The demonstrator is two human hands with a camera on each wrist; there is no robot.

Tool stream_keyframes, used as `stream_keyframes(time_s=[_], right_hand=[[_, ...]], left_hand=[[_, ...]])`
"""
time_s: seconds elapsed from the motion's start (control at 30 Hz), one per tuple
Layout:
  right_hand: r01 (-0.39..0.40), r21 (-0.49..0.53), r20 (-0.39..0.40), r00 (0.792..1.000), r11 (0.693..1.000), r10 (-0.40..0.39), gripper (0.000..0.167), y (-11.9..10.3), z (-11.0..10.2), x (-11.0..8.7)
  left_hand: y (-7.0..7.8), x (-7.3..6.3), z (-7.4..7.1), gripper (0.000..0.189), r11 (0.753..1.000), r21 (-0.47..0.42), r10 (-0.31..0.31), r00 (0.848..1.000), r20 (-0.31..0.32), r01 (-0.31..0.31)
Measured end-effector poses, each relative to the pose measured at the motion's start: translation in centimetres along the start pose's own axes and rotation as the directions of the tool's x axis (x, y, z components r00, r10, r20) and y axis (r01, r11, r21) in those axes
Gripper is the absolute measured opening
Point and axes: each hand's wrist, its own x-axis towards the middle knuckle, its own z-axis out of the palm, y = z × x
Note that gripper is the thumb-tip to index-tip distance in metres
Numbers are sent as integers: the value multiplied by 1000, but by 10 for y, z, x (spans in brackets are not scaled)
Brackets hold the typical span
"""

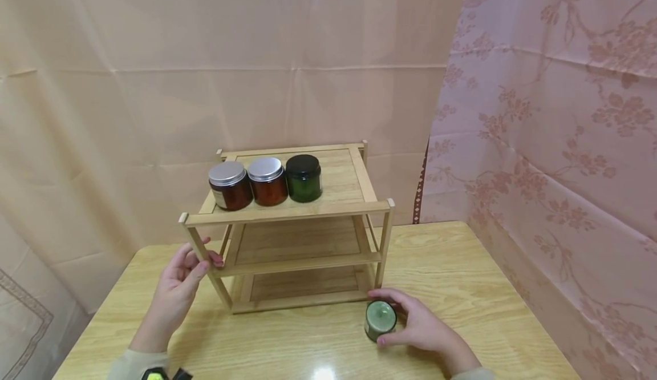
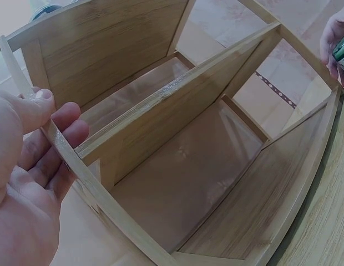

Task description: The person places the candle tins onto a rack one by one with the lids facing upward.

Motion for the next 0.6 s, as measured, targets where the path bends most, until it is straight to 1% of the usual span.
stream_keyframes(time_s=[0.3, 0.6], right_hand=[[7, 19, 20, 1000, 1000, -7, 76, 4, -2, 0], [-17, 10, 32, 999, 1000, 17, 75, 5, -2, -1]], left_hand=[[0, 1, 0, 46, 1000, -5, 11, 1000, 8, -11], [0, 0, 0, 45, 1000, -6, 7, 1000, 2, -7]])
